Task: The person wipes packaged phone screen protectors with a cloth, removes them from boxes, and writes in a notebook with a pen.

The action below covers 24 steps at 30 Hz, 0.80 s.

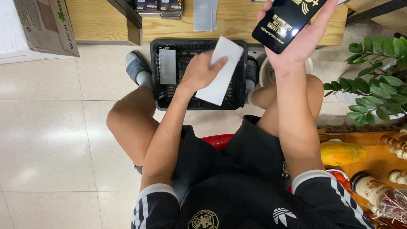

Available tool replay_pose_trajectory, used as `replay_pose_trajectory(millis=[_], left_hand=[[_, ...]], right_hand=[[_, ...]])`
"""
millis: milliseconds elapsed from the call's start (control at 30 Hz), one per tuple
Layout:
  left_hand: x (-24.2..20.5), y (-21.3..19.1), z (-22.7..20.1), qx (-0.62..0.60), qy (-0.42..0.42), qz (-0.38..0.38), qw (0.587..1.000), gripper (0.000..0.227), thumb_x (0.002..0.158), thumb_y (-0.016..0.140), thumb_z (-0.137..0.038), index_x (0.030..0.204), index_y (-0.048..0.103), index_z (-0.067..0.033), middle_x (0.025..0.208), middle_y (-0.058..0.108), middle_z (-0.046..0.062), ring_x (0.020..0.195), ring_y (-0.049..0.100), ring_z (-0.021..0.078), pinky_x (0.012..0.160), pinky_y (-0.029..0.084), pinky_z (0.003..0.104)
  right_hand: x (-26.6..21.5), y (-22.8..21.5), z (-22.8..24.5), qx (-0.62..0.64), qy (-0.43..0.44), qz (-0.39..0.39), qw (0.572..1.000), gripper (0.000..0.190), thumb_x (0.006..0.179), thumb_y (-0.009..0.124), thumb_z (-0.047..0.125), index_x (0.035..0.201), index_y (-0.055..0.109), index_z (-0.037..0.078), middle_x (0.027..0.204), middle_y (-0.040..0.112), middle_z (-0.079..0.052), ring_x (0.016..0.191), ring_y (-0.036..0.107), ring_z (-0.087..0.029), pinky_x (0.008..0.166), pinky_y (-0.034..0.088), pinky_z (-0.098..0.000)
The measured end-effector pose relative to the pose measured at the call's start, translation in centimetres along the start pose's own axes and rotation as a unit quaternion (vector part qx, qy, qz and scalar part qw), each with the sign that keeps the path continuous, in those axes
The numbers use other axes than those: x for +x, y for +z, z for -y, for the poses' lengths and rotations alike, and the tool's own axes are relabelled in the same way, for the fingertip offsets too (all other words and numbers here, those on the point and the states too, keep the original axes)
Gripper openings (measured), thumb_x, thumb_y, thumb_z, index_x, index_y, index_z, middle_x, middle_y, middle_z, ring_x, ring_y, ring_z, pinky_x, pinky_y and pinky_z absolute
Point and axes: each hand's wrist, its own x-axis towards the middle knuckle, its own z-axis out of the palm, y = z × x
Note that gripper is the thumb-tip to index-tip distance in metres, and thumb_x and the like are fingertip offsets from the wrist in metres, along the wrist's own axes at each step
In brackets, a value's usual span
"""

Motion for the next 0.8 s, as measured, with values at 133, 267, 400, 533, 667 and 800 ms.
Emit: replay_pose_trajectory(millis=[133,267,400,533,667,800], left_hand=[[0.0,-1.2,-0.5,0.019,0.023,-0.21,0.977,0.024,0.097,0.043,-0.021,0.118,0.043,-0.0101,0.082,0.07,0.021,0.063,0.065,0.0436,0.054,0.044,0.056],[1.4,-1.9,1.1,-0.117,0.04,-0.283,0.951,0.02,0.095,0.045,-0.024,0.111,0.044,-0.0112,0.09,0.069,0.015,0.075,0.062,0.0323,0.066,0.044,0.044],[0.1,-3.7,-1.2,-0.431,0.114,-0.293,0.846,0.021,0.1,0.061,-0.027,0.1,0.059,-0.0066,0.073,0.054,0.001,0.06,0.048,0.0115,0.05,0.04,0.027],[-1.1,-4.1,-3.1,-0.571,0.081,-0.234,0.783,0.029,0.099,0.061,-0.031,0.091,0.059,-0.0035,0.053,0.046,0.003,0.037,0.041,0.0109,0.027,0.033,0.026],[-0.8,-4.0,-2.4,-0.534,0.073,-0.252,0.803,0.03,0.096,0.064,-0.032,0.081,0.056,-0.0077,0.06,0.058,0.003,0.039,0.044,0.0077,0.028,0.029,0.021],[-1.2,-4.6,-2.4,-0.499,0.045,-0.277,0.82,0.032,0.093,0.067,-0.038,0.086,0.065,-0.0072,0.064,0.064,0.003,0.044,0.055,0.0091,0.034,0.038,0.02]], right_hand=[[-0.7,-0.4,-2.3,-0.031,0.068,0.107,0.992,0.067,0.089,0.055,0.056,0.125,0.066,0.001,0.123,0.071,-0.02,0.101,0.072,-0.035,0.087,0.061,-0.0413],[-1.1,0.9,-5.8,-0.068,0.131,0.011,0.989,0.062,0.088,0.041,0.048,0.118,0.069,0.001,0.116,0.073,-0.028,0.091,0.073,-0.041,0.08,0.06,-0.0475],[-1.5,1.2,-8.2,-0.091,0.198,0.052,0.975,0.068,0.09,0.044,0.047,0.13,0.063,-0.005,0.122,0.07,-0.033,0.095,0.072,-0.042,0.087,0.06,-0.0471],[-1.5,1.0,-9.8,-0.081,0.199,0.055,0.975,0.067,0.094,0.047,0.051,0.13,0.064,-0.003,0.126,0.069,-0.03,0.098,0.072,-0.038,0.089,0.058,-0.0466],[-1.2,0.3,-10.3,-0.034,0.211,0.054,0.975,0.068,0.092,0.057,0.054,0.132,0.063,-0.001,0.122,0.07,-0.021,0.104,0.07,-0.035,0.089,0.057,-0.046],[-1.3,0.0,-9.9,-0.052,0.308,0.104,0.944,0.081,0.09,0.042,0.068,0.143,0.058,0.009,0.141,0.064,-0.017,0.119,0.067,-0.039,0.1,0.056,-0.0595]])
